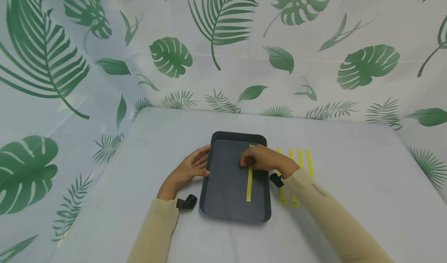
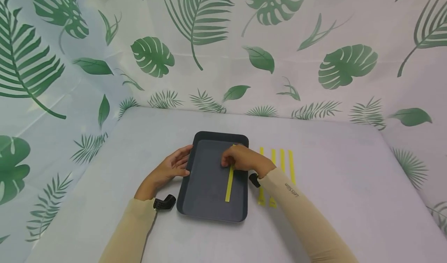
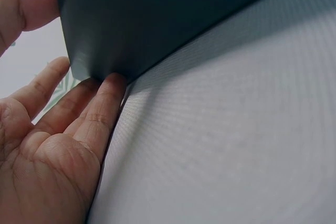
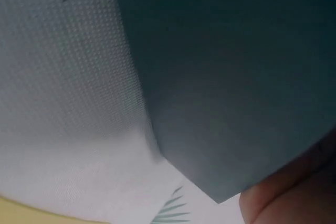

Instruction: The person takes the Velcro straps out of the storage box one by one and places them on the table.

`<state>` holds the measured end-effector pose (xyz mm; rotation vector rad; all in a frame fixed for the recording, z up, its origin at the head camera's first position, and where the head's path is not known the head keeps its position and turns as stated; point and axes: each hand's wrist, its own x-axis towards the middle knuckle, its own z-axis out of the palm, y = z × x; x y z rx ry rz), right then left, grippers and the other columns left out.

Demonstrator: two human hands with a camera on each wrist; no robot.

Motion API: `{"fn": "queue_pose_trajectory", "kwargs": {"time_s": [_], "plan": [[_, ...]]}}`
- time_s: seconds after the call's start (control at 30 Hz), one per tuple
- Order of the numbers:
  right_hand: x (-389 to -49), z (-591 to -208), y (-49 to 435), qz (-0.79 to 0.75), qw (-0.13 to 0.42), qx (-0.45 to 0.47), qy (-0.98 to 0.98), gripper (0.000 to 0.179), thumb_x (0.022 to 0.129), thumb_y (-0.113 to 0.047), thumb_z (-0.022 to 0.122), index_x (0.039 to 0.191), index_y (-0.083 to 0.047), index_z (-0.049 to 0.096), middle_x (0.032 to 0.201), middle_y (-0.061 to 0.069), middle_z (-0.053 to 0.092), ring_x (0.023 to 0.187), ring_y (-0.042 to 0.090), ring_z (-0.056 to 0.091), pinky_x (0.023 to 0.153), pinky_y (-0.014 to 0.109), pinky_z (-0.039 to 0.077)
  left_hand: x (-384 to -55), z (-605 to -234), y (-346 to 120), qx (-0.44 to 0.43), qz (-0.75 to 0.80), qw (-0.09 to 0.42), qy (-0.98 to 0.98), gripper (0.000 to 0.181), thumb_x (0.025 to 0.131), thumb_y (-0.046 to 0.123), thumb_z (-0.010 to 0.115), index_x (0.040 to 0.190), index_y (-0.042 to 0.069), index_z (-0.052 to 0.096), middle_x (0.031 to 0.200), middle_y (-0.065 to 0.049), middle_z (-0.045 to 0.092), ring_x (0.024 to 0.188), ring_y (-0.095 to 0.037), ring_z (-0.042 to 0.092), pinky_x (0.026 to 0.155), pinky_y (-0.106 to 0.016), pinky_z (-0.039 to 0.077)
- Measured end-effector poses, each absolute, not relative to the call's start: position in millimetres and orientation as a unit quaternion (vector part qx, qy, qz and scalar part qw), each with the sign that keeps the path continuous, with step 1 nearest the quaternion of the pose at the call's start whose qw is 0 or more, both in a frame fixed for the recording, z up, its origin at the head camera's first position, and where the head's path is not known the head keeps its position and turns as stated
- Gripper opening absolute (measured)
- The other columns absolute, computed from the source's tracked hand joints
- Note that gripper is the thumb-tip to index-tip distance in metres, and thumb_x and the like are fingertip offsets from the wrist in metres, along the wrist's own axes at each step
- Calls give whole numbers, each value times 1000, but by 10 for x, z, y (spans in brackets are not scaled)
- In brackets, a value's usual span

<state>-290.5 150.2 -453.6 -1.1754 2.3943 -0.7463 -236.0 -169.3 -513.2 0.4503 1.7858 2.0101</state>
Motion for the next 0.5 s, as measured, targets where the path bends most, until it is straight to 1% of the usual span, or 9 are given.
{"fn": "queue_pose_trajectory", "kwargs": {"time_s": [0.1, 0.17, 0.4, 0.5], "plan": [[-2912, -4533, 1493, -254, 180, -409, 858, 34, 80, 22, 73, 90, -10, 74, 91, -4, 73, 84, 10, 65, 79, 32, 57, -2366, -5131, -1692, 164, 722, 204, 640, 99, 87, -6, 76, 171, -1, 23, 177, -23, 23, 163, -40, 24, 127, -36, 36], [-2909, -4524, 1486, -251, 181, -406, 860, 33, 79, 22, 74, 89, -10, 73, 89, -4, 72, 84, 10, 65, 78, 32, 57, -2367, -5130, -1693, 165, 722, 202, 640, 99, 86, -7, 75, 171, -1, 23, 177, -23, 23, 163, -41, 24, 126, -34, 37], [-2891, -4509, 1489, -251, 189, -403, 860, 31, 82, 21, 73, 88, -9, 73, 84, -3, 68, 76, 8, 58, 72, 29, 54, -2366, -5138, -1685, 170, 723, 204, 638, 99, 86, -8, 74, 170, -3, 21, 177, -24, 22, 163, -41, 23, 125, -31, 38], [-2885, -4515, 1494, -256, 192, -404, 857, 28, 84, 20, 75, 88, -8, 75, 84, -3, 69, 76, 7, 58, 71, 27, 54, -2364, -5146, -1688, 168, 723, 205, 638, 99, 86, -9, 73, 170, -3, 21, 177, -24, 21, 163, -41, 23, 125, -30, 39]]}}
